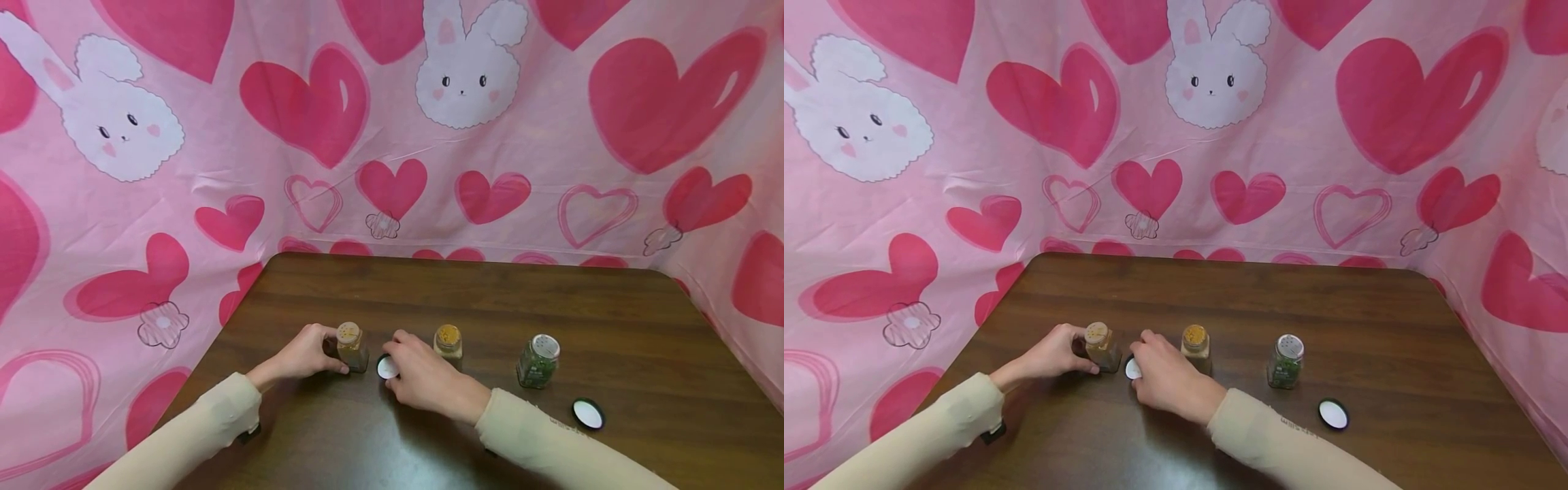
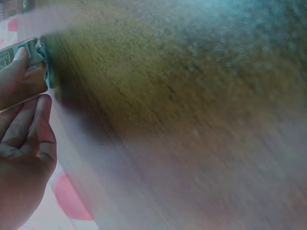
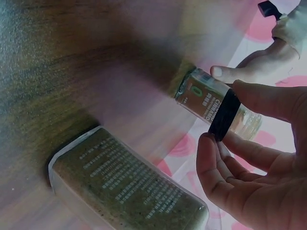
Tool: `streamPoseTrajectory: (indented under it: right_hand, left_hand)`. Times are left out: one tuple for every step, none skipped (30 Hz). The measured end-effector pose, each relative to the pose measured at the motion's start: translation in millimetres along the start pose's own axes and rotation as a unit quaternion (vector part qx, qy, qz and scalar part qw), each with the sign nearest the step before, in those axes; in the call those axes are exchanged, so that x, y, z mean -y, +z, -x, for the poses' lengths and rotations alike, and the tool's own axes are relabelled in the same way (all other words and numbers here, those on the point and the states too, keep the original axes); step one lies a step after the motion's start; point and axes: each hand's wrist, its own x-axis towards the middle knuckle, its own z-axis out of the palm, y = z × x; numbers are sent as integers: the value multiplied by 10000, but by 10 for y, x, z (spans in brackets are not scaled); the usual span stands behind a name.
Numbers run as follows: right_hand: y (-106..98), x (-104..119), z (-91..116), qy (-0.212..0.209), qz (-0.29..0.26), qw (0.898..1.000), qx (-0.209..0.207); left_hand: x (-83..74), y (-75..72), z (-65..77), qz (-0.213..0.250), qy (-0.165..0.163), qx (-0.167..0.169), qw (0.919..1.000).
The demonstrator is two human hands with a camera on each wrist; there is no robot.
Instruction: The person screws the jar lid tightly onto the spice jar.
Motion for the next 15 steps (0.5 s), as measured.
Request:
streamPoseTrajectory:
  right_hand:
    - [-6, 3, -1, 0, -9, 10000, -8]
    - [-11, 5, -4, 0, -13, 10000, -19]
    - [-13, 6, -6, 1, -18, 10000, -27]
    - [-17, 7, -8, -2, -6, 10000, -39]
    - [-19, 8, -11, -9, 5, 10000, -56]
    - [-21, 9, -15, -20, 7, 10000, -76]
    - [-22, 10, -17, -22, 23, 10000, -85]
    - [-23, 10, -20, -24, 25, 9999, -94]
    - [-22, 10, -24, -26, 27, 9999, -100]
    - [-24, 10, -28, -23, 30, 9999, -104]
    - [-26, 11, -31, -12, 6, 10000, -98]
    - [-29, 12, -35, 3, -24, 10000, -84]
    - [-31, 11, -39, 21, -49, 10000, -68]
    - [-34, 11, -43, 37, -85, 9999, -53]
    - [-36, 12, -46, 55, -113, 9999, -36]
  left_hand:
    - [4, 0, -1, -6, 1, -3, 10000]
    - [7, 0, -1, -9, -5, -4, 10000]
    - [10, 0, 0, -9, -11, -4, 10000]
    - [13, 0, 1, -11, -18, -4, 10000]
    - [16, 0, 1, -12, -23, -5, 10000]
    - [16, 0, 3, -11, -32, -2, 10000]
    - [16, 0, 4, -5, -38, 5, 10000]
    - [16, 0, 4, 2, -40, 14, 10000]
    - [15, 0, 5, 5, -35, 18, 10000]
    - [14, 0, 4, 0, -28, 19, 10000]
    - [13, 0, 3, -7, -22, 16, 10000]
    - [11, -1, 3, -11, -18, 14, 10000]
    - [11, -2, 1, -35, -11, 7, 10000]
    - [11, -2, 0, -59, -12, -3, 10000]
    - [10, -4, 0, -87, -13, -12, 10000]
